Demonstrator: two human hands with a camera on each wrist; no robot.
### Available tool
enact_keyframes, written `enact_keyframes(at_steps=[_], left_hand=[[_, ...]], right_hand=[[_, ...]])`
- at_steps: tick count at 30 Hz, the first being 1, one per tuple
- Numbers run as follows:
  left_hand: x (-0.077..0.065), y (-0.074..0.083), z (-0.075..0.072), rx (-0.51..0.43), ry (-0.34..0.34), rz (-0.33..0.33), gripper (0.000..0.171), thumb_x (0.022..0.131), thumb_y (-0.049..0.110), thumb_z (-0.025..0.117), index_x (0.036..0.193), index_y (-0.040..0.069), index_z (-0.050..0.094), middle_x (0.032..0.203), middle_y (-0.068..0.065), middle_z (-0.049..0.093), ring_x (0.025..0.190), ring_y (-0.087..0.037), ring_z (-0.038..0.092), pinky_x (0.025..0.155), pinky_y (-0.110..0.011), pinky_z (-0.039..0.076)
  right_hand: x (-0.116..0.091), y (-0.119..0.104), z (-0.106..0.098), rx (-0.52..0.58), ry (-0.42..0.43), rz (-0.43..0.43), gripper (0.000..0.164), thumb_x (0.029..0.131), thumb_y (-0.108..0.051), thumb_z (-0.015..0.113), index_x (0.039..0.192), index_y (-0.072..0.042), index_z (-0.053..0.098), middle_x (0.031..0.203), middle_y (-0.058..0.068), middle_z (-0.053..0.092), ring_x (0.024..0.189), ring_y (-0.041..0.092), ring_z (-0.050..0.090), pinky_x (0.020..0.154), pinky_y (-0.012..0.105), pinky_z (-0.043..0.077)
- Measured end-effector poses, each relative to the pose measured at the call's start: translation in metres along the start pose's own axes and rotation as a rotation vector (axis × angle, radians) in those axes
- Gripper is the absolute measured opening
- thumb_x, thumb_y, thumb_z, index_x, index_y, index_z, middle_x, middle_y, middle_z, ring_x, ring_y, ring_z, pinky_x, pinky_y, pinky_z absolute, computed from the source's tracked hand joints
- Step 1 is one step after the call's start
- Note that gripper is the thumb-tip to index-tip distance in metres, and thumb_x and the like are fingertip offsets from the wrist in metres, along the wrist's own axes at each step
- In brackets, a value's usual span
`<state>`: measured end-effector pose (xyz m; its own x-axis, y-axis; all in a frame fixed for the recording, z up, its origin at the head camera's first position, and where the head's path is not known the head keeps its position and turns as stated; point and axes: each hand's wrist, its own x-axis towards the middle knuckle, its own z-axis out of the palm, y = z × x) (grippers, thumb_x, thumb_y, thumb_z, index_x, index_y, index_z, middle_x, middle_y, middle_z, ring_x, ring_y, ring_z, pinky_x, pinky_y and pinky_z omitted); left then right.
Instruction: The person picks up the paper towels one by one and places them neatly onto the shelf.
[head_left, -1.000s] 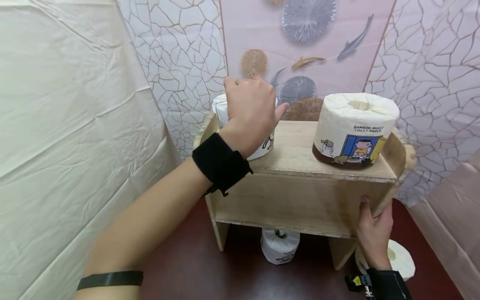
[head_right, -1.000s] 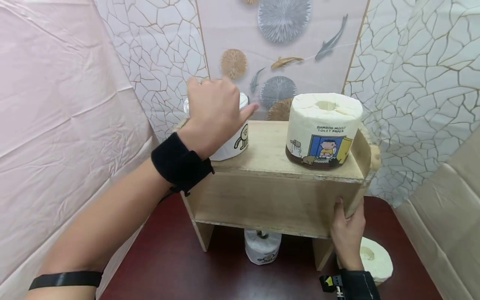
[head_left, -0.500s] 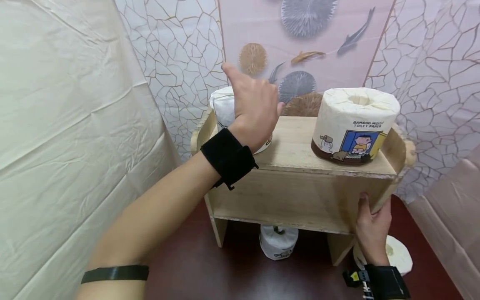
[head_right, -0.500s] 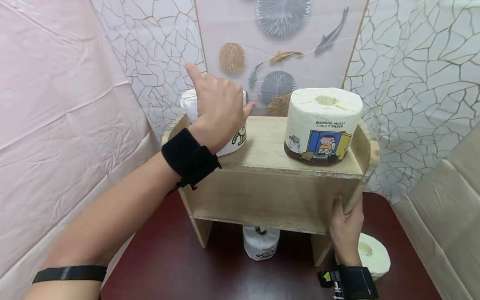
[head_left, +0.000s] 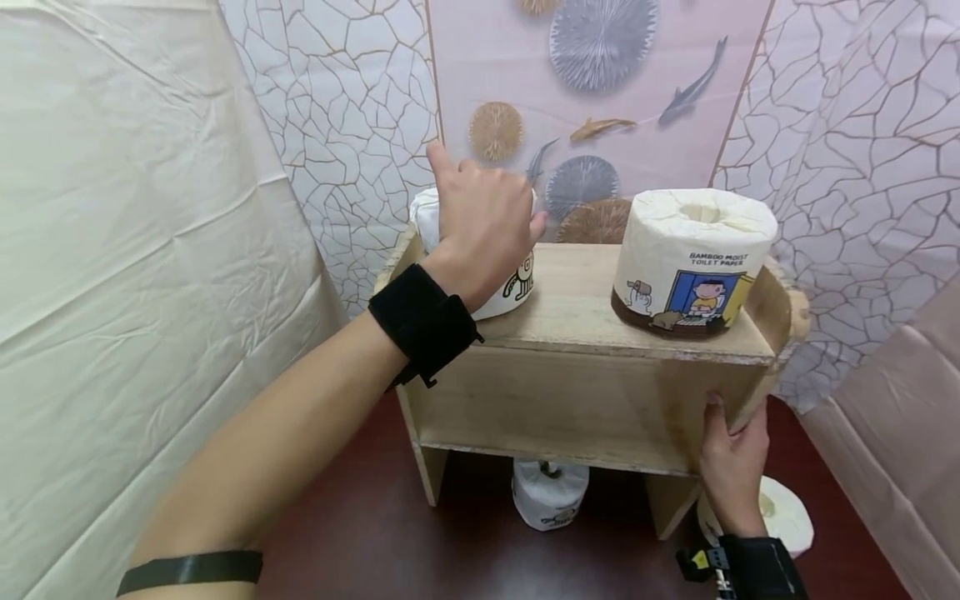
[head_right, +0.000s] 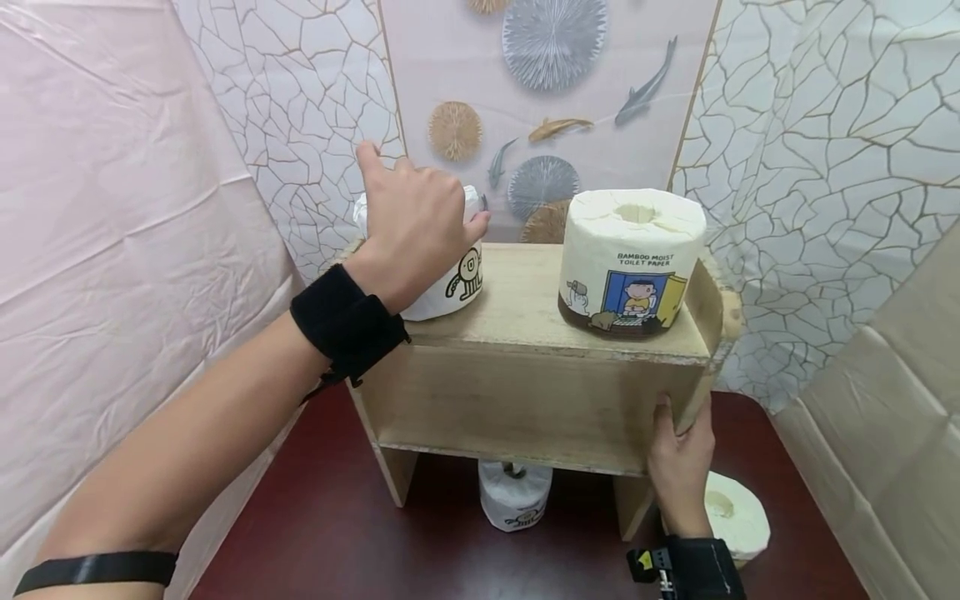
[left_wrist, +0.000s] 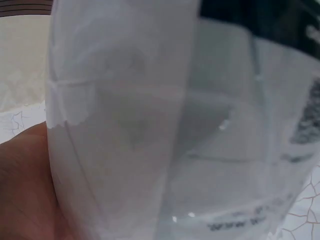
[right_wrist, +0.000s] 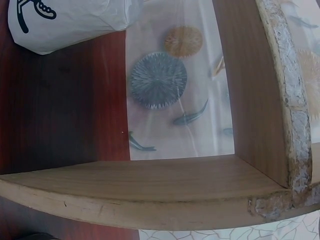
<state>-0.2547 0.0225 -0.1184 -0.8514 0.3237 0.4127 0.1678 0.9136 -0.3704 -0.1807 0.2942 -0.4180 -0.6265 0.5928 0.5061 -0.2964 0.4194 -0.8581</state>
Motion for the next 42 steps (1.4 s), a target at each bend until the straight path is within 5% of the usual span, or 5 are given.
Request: enact_keyframes(at_steps=[6, 12, 22, 32, 42], left_hand=[[-0.004, -0.007, 0.002, -0.036, 0.082, 0.055, 0.057, 0.108, 0.064, 0.038, 0.074, 0.022, 0.056, 0.078, 0.003, 0.058, 0.083, -0.022, 0.057, 0.109, -0.059, 0.029], [-0.008, -0.013, 0.005, -0.106, 0.140, 0.117, 0.062, 0.108, 0.066, 0.035, 0.072, 0.020, 0.056, 0.079, 0.003, 0.058, 0.091, -0.023, 0.060, 0.108, -0.054, 0.030], [-0.008, -0.033, 0.016, -0.249, 0.170, 0.250, 0.068, 0.104, 0.071, 0.045, 0.103, 0.008, 0.070, 0.105, -0.007, 0.071, 0.101, -0.027, 0.060, 0.100, -0.046, 0.035], [-0.007, -0.058, 0.033, -0.295, 0.387, 0.455, 0.061, 0.100, 0.067, 0.058, 0.101, 0.008, 0.070, 0.101, -0.008, 0.074, 0.105, -0.028, 0.063, 0.103, -0.046, 0.038], [-0.003, -0.075, 0.050, -0.295, 0.514, 0.573, 0.059, 0.097, 0.065, 0.065, 0.103, 0.007, 0.070, 0.102, -0.006, 0.075, 0.102, -0.028, 0.063, 0.101, -0.046, 0.041]], right_hand=[[0.001, -0.001, 0.000, 0.006, -0.010, -0.012, 0.045, 0.109, -0.021, 0.056, 0.153, -0.017, 0.052, 0.119, -0.018, 0.056, 0.112, 0.006, 0.054, 0.092, 0.021, 0.038], [0.000, -0.001, 0.000, 0.007, 0.001, -0.007, 0.044, 0.108, -0.022, 0.057, 0.152, -0.015, 0.053, 0.117, -0.017, 0.056, 0.111, 0.006, 0.054, 0.092, 0.020, 0.038], [0.000, -0.001, 0.001, -0.015, 0.011, -0.002, 0.044, 0.108, -0.023, 0.057, 0.152, -0.015, 0.053, 0.117, -0.017, 0.056, 0.112, 0.005, 0.053, 0.092, 0.020, 0.037], [0.001, -0.001, 0.002, -0.014, 0.017, -0.021, 0.043, 0.108, -0.021, 0.058, 0.150, -0.012, 0.054, 0.114, -0.019, 0.056, 0.110, 0.004, 0.054, 0.091, 0.019, 0.037], [-0.002, 0.000, 0.001, -0.053, 0.024, 0.040, 0.046, 0.108, -0.024, 0.057, 0.152, -0.012, 0.052, 0.117, -0.015, 0.056, 0.111, 0.002, 0.053, 0.093, 0.019, 0.037]])
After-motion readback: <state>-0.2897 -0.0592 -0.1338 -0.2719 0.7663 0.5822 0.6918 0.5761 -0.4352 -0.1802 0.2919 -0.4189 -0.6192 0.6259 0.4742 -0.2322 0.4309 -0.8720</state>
